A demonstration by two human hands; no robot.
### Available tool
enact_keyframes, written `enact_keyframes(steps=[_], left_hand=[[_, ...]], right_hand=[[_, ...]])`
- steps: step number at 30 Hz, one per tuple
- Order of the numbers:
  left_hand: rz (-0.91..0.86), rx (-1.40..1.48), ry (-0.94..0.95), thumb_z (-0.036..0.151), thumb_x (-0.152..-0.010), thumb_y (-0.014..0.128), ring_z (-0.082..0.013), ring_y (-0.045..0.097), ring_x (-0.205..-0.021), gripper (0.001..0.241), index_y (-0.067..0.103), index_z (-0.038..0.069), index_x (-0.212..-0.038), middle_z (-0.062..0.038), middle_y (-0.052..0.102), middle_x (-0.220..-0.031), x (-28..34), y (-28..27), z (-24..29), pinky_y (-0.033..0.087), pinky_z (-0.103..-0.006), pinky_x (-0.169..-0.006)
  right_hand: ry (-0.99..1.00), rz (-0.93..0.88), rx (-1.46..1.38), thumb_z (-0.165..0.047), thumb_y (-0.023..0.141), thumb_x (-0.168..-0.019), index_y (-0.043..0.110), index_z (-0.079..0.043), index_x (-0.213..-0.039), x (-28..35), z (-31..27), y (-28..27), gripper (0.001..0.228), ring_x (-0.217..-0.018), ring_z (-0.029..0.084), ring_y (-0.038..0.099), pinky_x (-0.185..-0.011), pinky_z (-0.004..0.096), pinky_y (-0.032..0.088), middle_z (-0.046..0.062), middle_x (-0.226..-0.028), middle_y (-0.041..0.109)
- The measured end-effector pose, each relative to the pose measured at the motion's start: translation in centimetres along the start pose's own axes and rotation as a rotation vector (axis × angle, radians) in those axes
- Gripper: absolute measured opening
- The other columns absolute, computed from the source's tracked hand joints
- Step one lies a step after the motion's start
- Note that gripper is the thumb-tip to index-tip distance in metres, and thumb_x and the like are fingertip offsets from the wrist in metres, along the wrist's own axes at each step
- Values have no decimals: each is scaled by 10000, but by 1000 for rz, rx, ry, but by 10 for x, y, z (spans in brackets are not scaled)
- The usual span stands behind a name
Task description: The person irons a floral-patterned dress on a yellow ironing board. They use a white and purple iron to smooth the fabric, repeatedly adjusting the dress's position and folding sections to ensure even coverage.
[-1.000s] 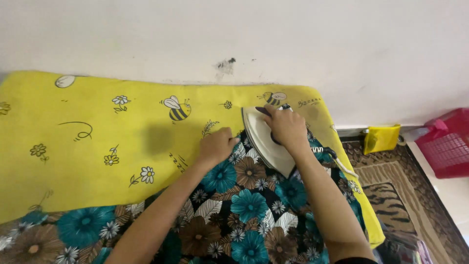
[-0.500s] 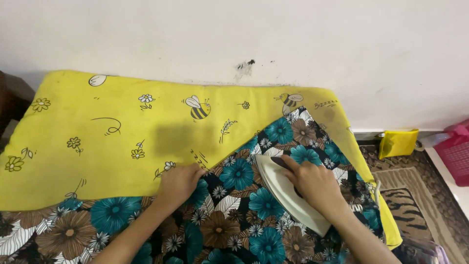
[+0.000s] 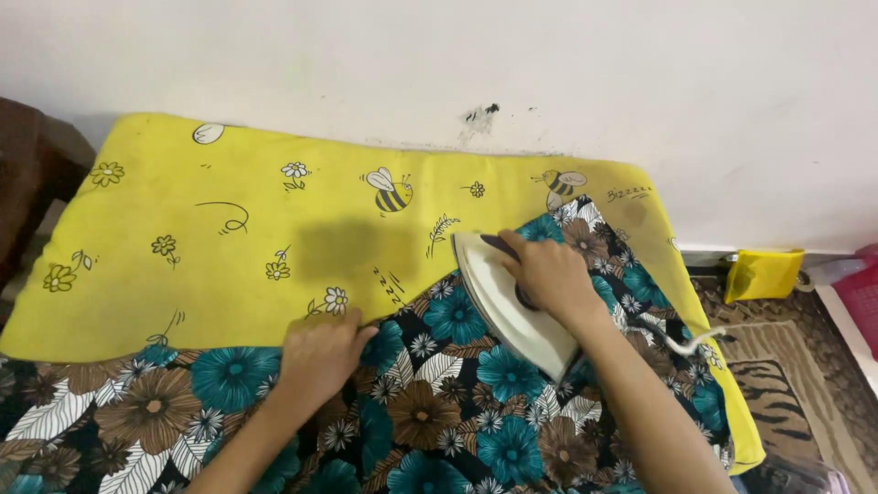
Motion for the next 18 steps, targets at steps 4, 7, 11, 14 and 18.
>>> enact_keyframes(steps=[4,7,11,14,18], left_hand=[[114,-33,103,449,-973,641,-222,606,-518,318,632,189,-790,16,591,-564,5,-5,-19,443,-358,-454],[233,-134,146,389,-996,704,-147,481,-428,396,591,172,-685,38,523,-518,10,3,-19,357,-336,-387],[475,-273,-13,448,-949,629,-218,600,-500,341,564,237,-690,6,525,-543,16,17,-21,414,-310,-444],[586,-347,-8,358,-846,673,-233,591,-486,266,555,234,-642,-4,489,-516,13,27,-20,419,-353,-451],[618,-353,24,313,-852,631,-203,583,-465,282,521,264,-597,48,480,-491,13,42,-25,419,-326,-453]], right_hand=[[-68,-143,50,-488,396,-1010,503,-288,-1465,85,13,16,508,-691,291,709,-621,421,624,107,-779,698],[-168,-77,114,-509,329,-1031,457,-244,-1489,102,6,18,545,-452,127,628,-400,277,579,-1,-618,629],[-78,-19,95,-472,438,-1008,536,-374,-1432,57,-30,10,447,-724,420,731,-646,531,606,152,-788,699],[-161,107,60,-445,520,-994,579,-345,-1381,-4,-53,11,404,-728,425,726,-632,527,602,151,-770,688],[-247,69,-18,-425,542,-981,629,-284,-1359,5,-67,-15,413,-788,416,742,-689,512,614,186,-823,737]])
Point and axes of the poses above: each hand's wrist, its own x-axis away from the middle knuckle, its own y-axis out of the palm, z = x × y, the point moved 4 cm from there along -x, towards the middle knuckle
